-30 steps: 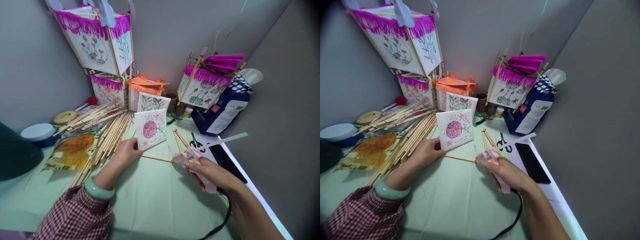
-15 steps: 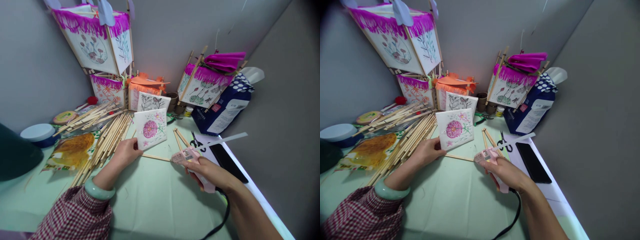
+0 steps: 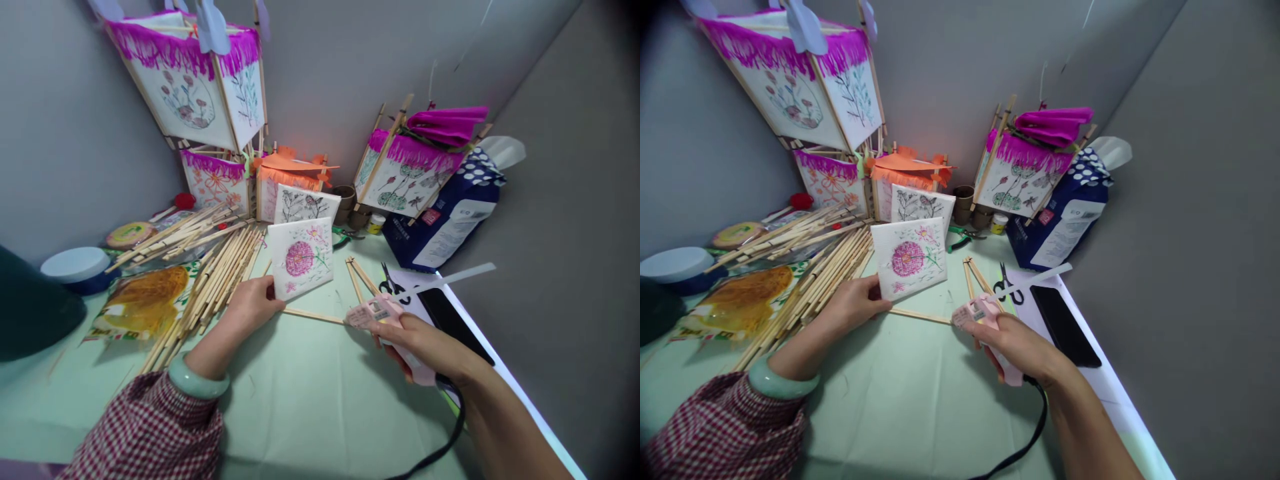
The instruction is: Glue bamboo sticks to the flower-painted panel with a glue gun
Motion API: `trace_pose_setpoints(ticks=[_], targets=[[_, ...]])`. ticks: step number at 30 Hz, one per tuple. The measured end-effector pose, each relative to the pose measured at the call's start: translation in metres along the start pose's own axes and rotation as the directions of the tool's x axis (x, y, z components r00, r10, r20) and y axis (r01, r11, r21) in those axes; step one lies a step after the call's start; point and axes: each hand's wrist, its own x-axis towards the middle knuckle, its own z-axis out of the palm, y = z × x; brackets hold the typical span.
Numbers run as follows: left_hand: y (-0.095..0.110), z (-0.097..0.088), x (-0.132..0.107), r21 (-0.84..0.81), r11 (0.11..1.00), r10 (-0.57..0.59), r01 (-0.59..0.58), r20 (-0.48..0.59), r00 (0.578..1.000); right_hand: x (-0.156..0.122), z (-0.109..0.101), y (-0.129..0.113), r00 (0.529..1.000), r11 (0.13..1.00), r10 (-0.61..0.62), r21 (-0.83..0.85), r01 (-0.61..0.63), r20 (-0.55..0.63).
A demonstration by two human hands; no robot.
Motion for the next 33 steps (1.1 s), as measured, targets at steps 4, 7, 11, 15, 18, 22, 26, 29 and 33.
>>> trace_pose_setpoints(ticks=[4, 7, 11, 15, 18, 22, 26, 29, 33], targets=[[-0.001, 0.001, 0.001, 0.018, 1.0, 0.002, -0.002, -0.009, 1.0, 0.001, 0.0, -0.003, 1.0, 1.0, -0.005, -0.021, 0.005, 0.004], [0.0, 0.001, 0.001, 0.023, 1.0, 0.005, -0.004, -0.01, 1.0, 0.001, -0.001, -0.005, 1.0, 1.0, 0.0, -0.031, 0.0, 0.007], [0.003, -0.001, -0.001, 0.047, 0.999, -0.009, 0.01, -0.009, 1.0, 0.001, 0.0, -0.004, 1.0, 1.0, -0.001, 0.013, 0.001, 0.009], [0.004, -0.002, -0.003, 0.039, 0.999, 0.002, -0.001, -0.009, 1.0, 0.006, 0.004, -0.004, 1.0, 1.0, -0.004, 0.006, 0.004, 0.03], [0.005, -0.002, -0.003, 0.057, 0.998, -0.008, 0.008, -0.01, 1.0, 0.009, 0.005, -0.004, 1.0, 1.0, 0.004, 0.016, -0.005, 0.025], [0.005, -0.003, -0.003, 0.097, 0.995, -0.026, 0.029, -0.027, 0.999, 0.011, 0.006, -0.005, 0.999, 1.0, -0.01, 0.026, 0.009, 0.052], [0.003, -0.001, -0.002, 0.058, 0.998, -0.026, 0.028, -0.027, 0.999, 0.012, 0.006, -0.01, 0.997, 1.0, -0.027, -0.009, 0.027, 0.066], [0.002, 0.0, -0.001, -0.005, 1.0, -0.027, 0.027, -0.038, 0.999, 0.012, 0.004, -0.011, 0.998, 0.999, -0.02, -0.038, 0.022, 0.051], [0.001, 0.002, -0.001, -0.05, 0.999, -0.022, 0.018, -0.072, 0.997, 0.014, 0.006, -0.008, 0.997, 0.997, -0.065, -0.045, 0.067, 0.044]])
